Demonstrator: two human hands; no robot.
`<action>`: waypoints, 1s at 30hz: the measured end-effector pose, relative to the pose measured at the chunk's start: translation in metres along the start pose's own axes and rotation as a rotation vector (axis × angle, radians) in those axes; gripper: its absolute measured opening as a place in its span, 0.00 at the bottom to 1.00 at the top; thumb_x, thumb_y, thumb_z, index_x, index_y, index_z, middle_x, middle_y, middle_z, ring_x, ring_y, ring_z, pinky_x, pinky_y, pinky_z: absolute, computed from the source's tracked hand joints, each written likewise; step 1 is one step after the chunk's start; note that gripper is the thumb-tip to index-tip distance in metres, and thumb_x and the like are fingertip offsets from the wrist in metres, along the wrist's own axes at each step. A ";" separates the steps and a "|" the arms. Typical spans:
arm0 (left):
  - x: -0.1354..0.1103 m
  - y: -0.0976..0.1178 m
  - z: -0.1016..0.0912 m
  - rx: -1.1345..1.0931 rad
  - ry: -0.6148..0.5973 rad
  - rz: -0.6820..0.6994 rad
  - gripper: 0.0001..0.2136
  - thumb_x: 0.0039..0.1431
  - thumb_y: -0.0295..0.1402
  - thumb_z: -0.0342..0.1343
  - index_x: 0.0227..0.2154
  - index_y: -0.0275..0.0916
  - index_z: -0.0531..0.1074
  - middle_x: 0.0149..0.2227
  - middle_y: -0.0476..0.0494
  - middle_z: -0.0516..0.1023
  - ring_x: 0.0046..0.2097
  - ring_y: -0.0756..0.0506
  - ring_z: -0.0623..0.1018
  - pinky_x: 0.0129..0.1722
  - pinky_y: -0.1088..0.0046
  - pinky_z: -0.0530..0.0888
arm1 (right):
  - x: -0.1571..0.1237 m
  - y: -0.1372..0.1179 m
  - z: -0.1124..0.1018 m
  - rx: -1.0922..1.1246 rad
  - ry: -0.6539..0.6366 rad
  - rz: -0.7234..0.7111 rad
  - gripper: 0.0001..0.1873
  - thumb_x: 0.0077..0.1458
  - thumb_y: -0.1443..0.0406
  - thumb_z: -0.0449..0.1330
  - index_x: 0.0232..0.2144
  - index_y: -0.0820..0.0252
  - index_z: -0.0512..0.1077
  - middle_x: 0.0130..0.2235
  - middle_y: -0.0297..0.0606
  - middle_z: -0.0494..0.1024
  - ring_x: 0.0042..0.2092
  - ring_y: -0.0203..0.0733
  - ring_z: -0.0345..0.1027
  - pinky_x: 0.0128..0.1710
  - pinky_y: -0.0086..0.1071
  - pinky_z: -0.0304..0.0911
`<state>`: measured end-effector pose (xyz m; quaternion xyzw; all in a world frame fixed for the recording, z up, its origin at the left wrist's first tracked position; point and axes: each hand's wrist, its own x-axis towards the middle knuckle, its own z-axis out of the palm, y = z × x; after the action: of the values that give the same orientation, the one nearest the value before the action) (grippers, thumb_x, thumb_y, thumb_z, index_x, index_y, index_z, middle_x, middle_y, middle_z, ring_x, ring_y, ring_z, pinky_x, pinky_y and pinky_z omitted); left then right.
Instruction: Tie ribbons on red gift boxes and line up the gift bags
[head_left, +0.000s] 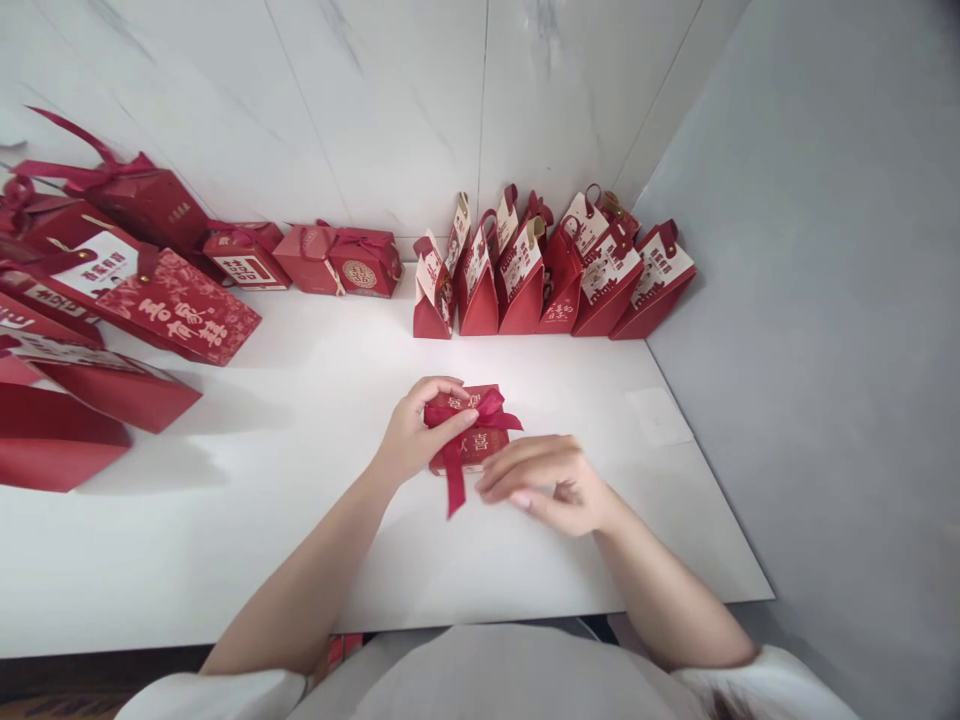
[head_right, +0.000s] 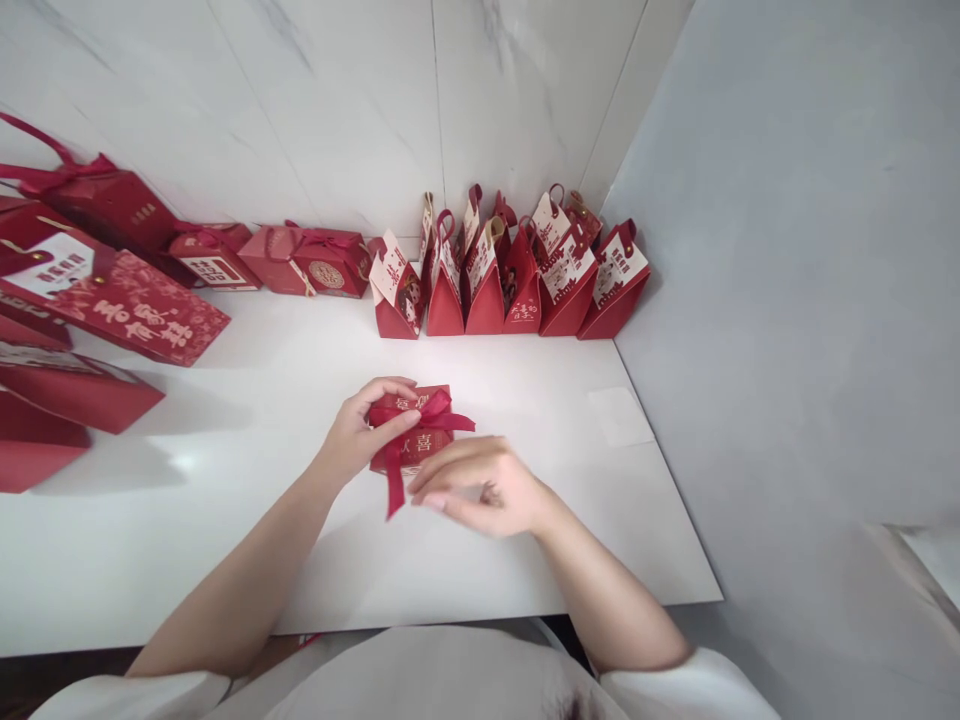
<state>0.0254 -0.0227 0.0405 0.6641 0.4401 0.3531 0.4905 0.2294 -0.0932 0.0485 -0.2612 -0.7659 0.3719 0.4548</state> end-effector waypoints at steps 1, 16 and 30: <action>0.000 0.000 0.000 0.020 0.003 -0.005 0.11 0.55 0.41 0.63 0.37 0.41 0.74 0.52 0.41 0.73 0.53 0.39 0.74 0.58 0.59 0.67 | -0.001 0.002 -0.004 -0.048 0.084 0.051 0.13 0.65 0.63 0.55 0.37 0.54 0.80 0.39 0.39 0.84 0.43 0.44 0.78 0.47 0.41 0.74; 0.002 -0.006 -0.002 -0.015 -0.035 -0.056 0.11 0.53 0.43 0.64 0.31 0.41 0.76 0.51 0.40 0.71 0.52 0.40 0.75 0.55 0.57 0.71 | -0.006 0.037 -0.022 -0.738 0.056 0.020 0.18 0.64 0.63 0.56 0.55 0.52 0.72 0.59 0.44 0.71 0.56 0.52 0.67 0.55 0.51 0.66; 0.003 -0.007 -0.003 0.026 -0.062 0.026 0.08 0.56 0.41 0.63 0.32 0.41 0.76 0.51 0.40 0.71 0.56 0.40 0.73 0.59 0.57 0.68 | -0.001 0.031 -0.018 -0.573 -0.021 0.113 0.24 0.66 0.56 0.54 0.62 0.49 0.63 0.66 0.43 0.60 0.65 0.54 0.56 0.61 0.55 0.59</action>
<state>0.0219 -0.0181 0.0348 0.6868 0.4207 0.3330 0.4903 0.2482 -0.0696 0.0282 -0.4174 -0.8287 0.1678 0.3331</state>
